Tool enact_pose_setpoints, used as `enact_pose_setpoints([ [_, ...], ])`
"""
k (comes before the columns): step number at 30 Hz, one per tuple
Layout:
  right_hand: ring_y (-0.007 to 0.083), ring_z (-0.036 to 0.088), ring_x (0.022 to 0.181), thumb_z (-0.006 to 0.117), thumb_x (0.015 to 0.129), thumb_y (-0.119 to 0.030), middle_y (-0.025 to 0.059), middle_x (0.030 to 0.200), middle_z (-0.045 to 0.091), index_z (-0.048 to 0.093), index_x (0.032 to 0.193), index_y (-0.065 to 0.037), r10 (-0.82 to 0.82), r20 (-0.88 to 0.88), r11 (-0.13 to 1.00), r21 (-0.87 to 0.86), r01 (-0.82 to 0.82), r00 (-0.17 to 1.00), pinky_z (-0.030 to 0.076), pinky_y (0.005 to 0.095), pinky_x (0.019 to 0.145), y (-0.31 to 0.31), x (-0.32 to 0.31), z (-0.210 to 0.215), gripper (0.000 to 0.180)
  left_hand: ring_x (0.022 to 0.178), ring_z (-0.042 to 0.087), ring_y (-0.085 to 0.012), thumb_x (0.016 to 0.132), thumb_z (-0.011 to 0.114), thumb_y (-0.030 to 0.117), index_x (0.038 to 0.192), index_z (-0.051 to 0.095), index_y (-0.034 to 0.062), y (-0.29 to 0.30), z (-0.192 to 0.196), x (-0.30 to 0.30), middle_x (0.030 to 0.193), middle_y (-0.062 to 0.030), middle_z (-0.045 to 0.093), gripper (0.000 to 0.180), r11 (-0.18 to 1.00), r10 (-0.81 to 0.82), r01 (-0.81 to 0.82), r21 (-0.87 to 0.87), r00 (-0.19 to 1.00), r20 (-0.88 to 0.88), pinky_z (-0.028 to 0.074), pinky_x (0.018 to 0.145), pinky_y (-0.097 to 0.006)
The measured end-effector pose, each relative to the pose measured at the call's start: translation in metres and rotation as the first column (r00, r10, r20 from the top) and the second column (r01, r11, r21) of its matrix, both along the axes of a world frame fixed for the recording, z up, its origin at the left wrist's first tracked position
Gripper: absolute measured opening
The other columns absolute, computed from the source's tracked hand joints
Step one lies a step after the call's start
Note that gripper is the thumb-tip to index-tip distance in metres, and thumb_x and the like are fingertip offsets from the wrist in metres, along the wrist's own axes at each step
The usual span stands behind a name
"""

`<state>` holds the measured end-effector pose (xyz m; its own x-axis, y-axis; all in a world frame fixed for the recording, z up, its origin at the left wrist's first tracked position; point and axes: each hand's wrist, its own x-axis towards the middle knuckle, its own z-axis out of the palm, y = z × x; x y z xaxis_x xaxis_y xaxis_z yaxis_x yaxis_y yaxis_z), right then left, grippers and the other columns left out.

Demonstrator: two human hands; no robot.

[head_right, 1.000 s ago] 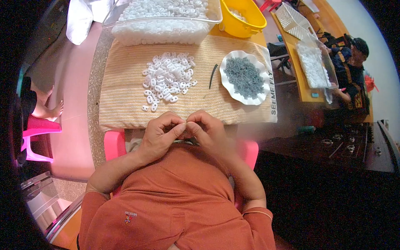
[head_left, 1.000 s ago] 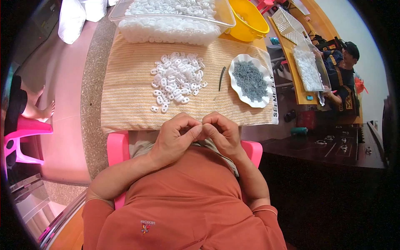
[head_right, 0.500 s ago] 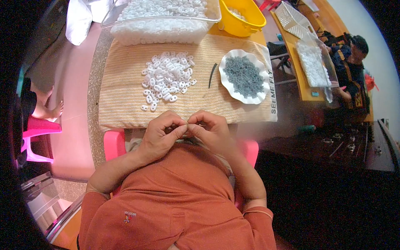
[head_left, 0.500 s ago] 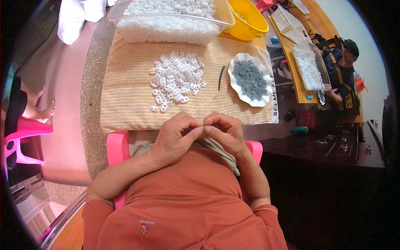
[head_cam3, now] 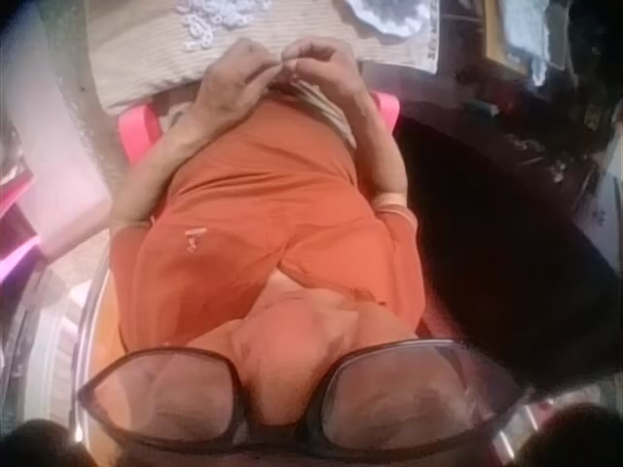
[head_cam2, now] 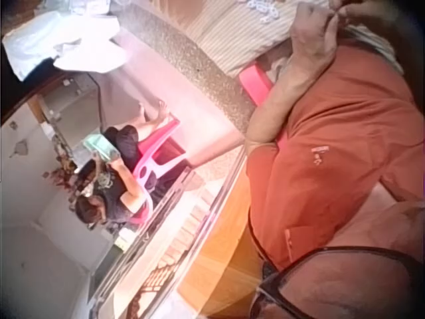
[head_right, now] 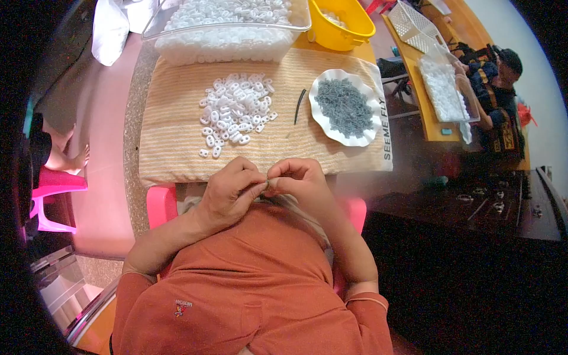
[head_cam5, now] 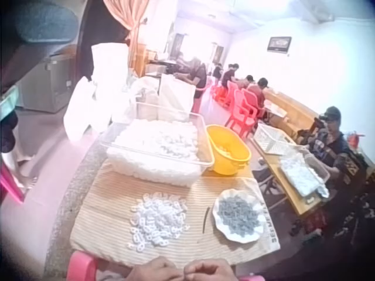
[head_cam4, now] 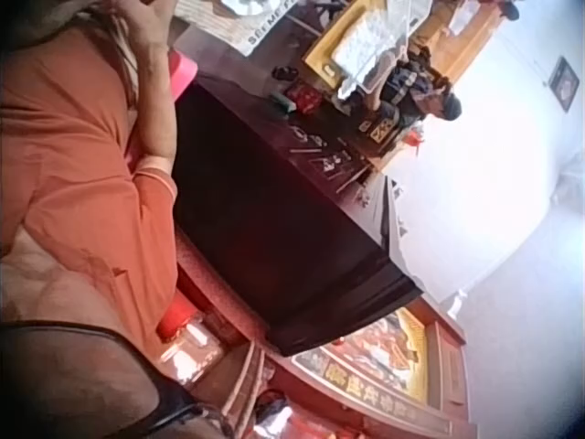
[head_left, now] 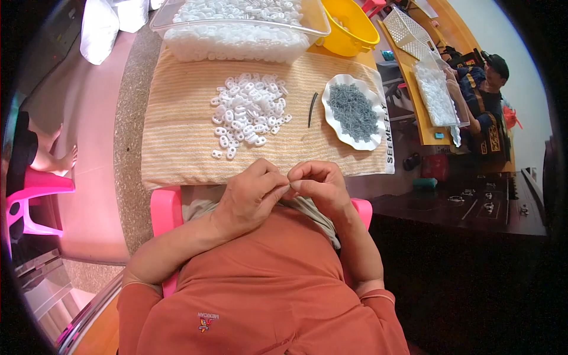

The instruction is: Manually assembling small white plastic components by inserting tiny grey inserts.

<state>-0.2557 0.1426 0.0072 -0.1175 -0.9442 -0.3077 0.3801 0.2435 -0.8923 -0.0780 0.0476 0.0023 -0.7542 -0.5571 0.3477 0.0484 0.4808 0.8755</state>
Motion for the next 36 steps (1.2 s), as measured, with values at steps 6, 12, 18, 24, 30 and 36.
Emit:
enact_pose_setpoints([
  [6, 0.0179, 0.064, 0.076, 0.063, 0.076, 0.009, 0.0124, 0.089, 0.065, 0.064, 0.086, 0.005, -0.008, 0.031, 1.000, -0.013, 0.008, 0.999, 0.053, 0.0290, 0.071, 0.000, -0.003, -0.007, 0.011, 0.074, 0.059, -0.0244, 0.081, 0.065, 0.003, 0.089, 0.063, 0.0014, 0.001, -0.003, -0.001, 0.084, -0.0110, 0.057, 0.009, 1.000, 0.007, -0.007, -0.017, 1.000, -0.014, 0.047, 0.063, -0.031],
  [12, 0.0169, 0.063, 0.080, 0.064, 0.075, 0.010, 0.0120, 0.089, 0.064, 0.064, 0.085, 0.004, -0.031, -0.002, 0.995, -0.098, 0.030, 1.000, 0.052, 0.0284, 0.073, 0.000, 0.000, -0.006, 0.012, 0.073, 0.059, -0.0246, 0.082, 0.065, 0.003, 0.089, 0.063, 0.0011, 0.001, -0.005, 0.000, 0.083, -0.0113, 0.057, 0.008, 0.999, 0.024, -0.023, -0.027, 1.000, 0.016, 0.047, 0.063, -0.032],
  [18, 0.0155, 0.061, 0.081, 0.064, 0.074, 0.011, 0.0110, 0.088, 0.064, 0.063, 0.084, 0.002, -0.043, -0.042, 0.989, -0.144, 0.036, 0.998, 0.051, 0.0281, 0.074, 0.000, 0.002, -0.006, 0.013, 0.074, 0.059, -0.0250, 0.083, 0.065, 0.004, 0.088, 0.063, 0.0007, 0.001, -0.005, 0.000, 0.083, -0.0118, 0.058, 0.007, 1.000, 0.021, -0.021, 0.021, 1.000, 0.015, 0.047, 0.063, -0.032],
  [24, 0.0145, 0.060, 0.081, 0.064, 0.075, 0.011, 0.0106, 0.089, 0.062, 0.061, 0.083, 0.002, -0.013, -0.109, 0.982, -0.191, -0.008, 0.994, 0.049, 0.0271, 0.074, 0.000, 0.003, -0.002, 0.012, 0.071, 0.057, -0.0185, 0.084, 0.063, 0.004, 0.088, 0.062, 0.0002, 0.000, -0.008, 0.001, 0.083, -0.0093, 0.057, 0.005, 0.991, -0.022, 0.020, 0.133, 1.000, 0.013, 0.045, 0.061, -0.028],
  [30, 0.0141, 0.058, 0.082, 0.062, 0.077, 0.013, 0.0114, 0.089, 0.060, 0.057, 0.084, 0.002, -0.014, -0.215, 0.954, -0.297, -0.051, 0.977, 0.049, 0.0267, 0.073, 0.001, 0.008, -0.001, 0.013, 0.074, 0.054, -0.0104, 0.087, 0.061, 0.006, 0.087, 0.062, -0.0010, 0.000, -0.006, 0.003, 0.084, -0.0049, 0.056, 0.007, 0.915, -0.066, 0.047, 0.401, 0.997, 0.033, 0.043, 0.061, -0.025],
  [36, 0.0127, 0.058, 0.078, 0.060, 0.078, 0.014, 0.0116, 0.090, 0.059, 0.053, 0.085, 0.002, -0.082, -0.255, 0.957, -0.289, 0.004, 0.963, 0.049, 0.0248, 0.070, 0.002, 0.009, -0.002, 0.016, 0.071, 0.057, -0.0080, 0.091, 0.060, 0.010, 0.088, 0.062, -0.0012, 0.000, -0.008, 0.003, 0.082, -0.0022, 0.059, 0.012, 0.745, -0.053, 0.047, 0.665, 0.999, -0.012, 0.047, 0.063, -0.022],
])
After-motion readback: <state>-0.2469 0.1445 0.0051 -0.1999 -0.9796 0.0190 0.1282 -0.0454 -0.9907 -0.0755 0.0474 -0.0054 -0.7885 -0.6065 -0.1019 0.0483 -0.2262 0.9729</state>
